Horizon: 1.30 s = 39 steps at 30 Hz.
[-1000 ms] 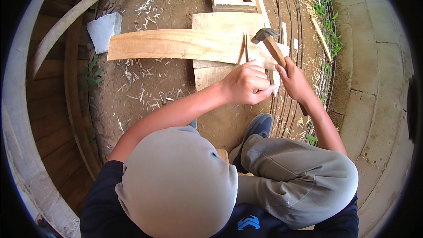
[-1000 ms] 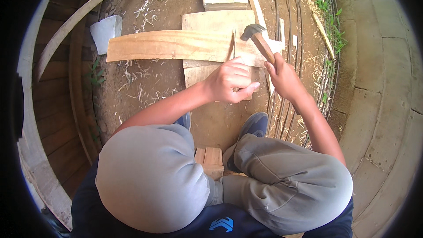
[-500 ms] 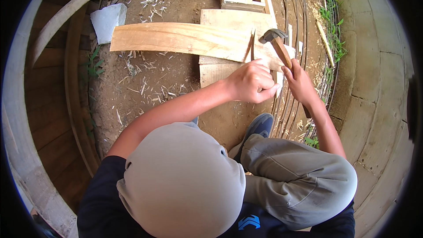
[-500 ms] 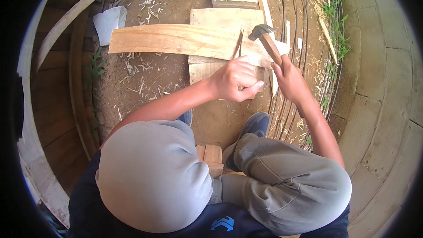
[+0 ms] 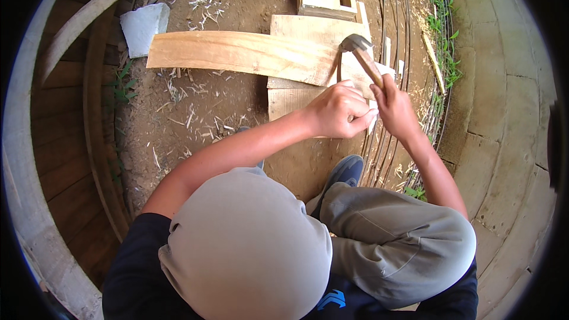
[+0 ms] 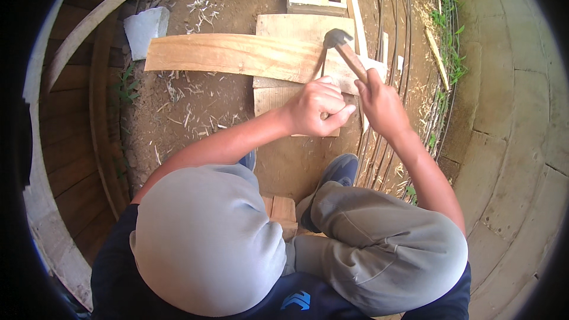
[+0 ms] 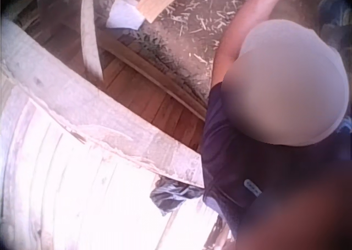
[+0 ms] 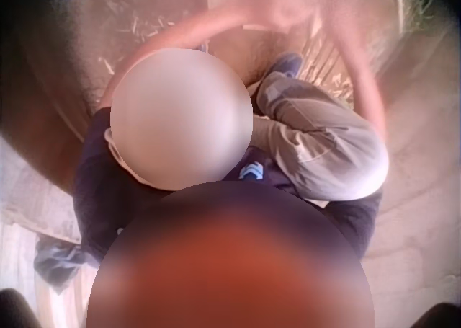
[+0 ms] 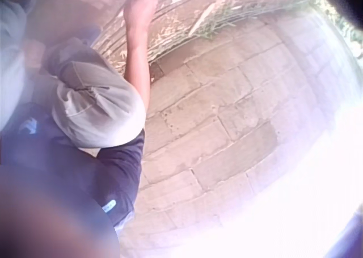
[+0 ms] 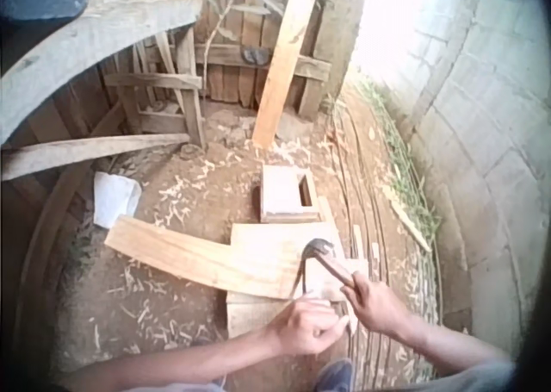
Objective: The person sits on the ground and uses a curved knife to carve a rectangular piece of wood, creating a triangular cutout. They then use a hammer to drive a nail into the carved piece.
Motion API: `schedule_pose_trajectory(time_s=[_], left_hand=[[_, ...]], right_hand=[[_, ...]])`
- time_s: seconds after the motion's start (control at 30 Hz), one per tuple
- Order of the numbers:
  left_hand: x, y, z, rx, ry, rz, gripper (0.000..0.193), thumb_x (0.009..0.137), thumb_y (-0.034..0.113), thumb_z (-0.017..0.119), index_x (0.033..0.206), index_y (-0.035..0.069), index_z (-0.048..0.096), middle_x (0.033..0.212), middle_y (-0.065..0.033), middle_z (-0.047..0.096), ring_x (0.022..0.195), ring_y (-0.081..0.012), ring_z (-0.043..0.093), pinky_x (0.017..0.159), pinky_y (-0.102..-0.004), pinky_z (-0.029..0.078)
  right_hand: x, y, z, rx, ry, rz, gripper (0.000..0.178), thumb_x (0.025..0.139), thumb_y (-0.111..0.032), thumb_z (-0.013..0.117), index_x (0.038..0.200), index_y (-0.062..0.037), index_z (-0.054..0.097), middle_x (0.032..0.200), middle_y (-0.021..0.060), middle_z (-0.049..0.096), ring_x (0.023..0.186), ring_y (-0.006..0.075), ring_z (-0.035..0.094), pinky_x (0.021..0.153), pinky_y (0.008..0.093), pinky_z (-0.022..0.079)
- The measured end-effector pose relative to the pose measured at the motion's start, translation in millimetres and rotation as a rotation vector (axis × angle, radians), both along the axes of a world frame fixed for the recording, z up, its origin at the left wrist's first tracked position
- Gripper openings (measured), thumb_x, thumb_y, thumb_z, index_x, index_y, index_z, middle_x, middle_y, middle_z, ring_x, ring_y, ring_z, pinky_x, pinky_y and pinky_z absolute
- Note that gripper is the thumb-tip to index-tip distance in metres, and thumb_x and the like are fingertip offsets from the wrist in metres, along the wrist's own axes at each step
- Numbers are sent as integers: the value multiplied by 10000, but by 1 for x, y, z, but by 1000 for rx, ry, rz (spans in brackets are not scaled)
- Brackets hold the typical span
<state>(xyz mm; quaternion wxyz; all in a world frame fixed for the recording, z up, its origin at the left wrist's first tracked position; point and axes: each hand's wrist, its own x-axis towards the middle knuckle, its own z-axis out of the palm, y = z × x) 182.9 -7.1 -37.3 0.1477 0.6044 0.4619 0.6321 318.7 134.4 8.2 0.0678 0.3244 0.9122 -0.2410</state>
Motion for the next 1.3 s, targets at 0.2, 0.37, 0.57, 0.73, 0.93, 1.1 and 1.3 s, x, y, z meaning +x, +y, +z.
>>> schedule_pose_trajectory(time_s=[0.2,0.37,0.57,0.73,0.93,1.1,1.3], left_hand=[[-2,2,4,5,1,-17,401,881,66,690,529,62,498,517,-71,519,515,-253,527,624,-393,425],[0,-1,2,-97,9,-24,394,880,79,693,535,68,502,522,-80,528,521,-264,537,631,-386,417],[1,2,4,-73,-14,-33,403,881,74,690,531,63,491,516,-84,509,520,-268,537,623,-391,416],[-3,1,4,-99,-24,-24,400,892,75,682,538,40,500,520,-101,500,513,-278,537,600,-397,424],[-7,10,9,-94,-124,22,382,901,63,672,556,17,514,528,-111,498,492,-278,521,565,-401,434],[-7,11,15,-93,-116,5,363,902,65,672,568,15,541,541,-122,524,485,-273,533,544,-387,435],[-7,13,10,-172,-165,3,340,914,74,665,596,0,570,563,-139,552,515,-280,572,567,-375,462]], right_hand=[[1,-5,12,-22,126,-65,227,1084,-256,521,1040,-36,489,674,240,655,555,370,677,476,494,493],[-4,3,21,-81,78,-143,233,1083,-242,516,1039,-17,475,677,258,646,531,367,658,506,529,493],[9,11,2,17,79,7,258,1076,-257,532,1034,-11,466,687,285,638,603,468,658,531,542,473],[-1,5,15,-53,20,-32,274,1067,-270,541,1020,-12,466,728,308,641,698,524,643,612,581,482],[-10,-2,25,-26,103,-73,280,1059,-274,544,1025,-7,466,759,337,627,784,566,611,685,603,472],[-5,4,14,-66,63,-49,285,1061,-277,547,1043,-3,474,782,337,638,785,563,622,681,600,470],[-3,14,4,-13,30,38,266,1070,-263,538,1049,-2,489,771,310,652,742,505,671,631,543,496]])
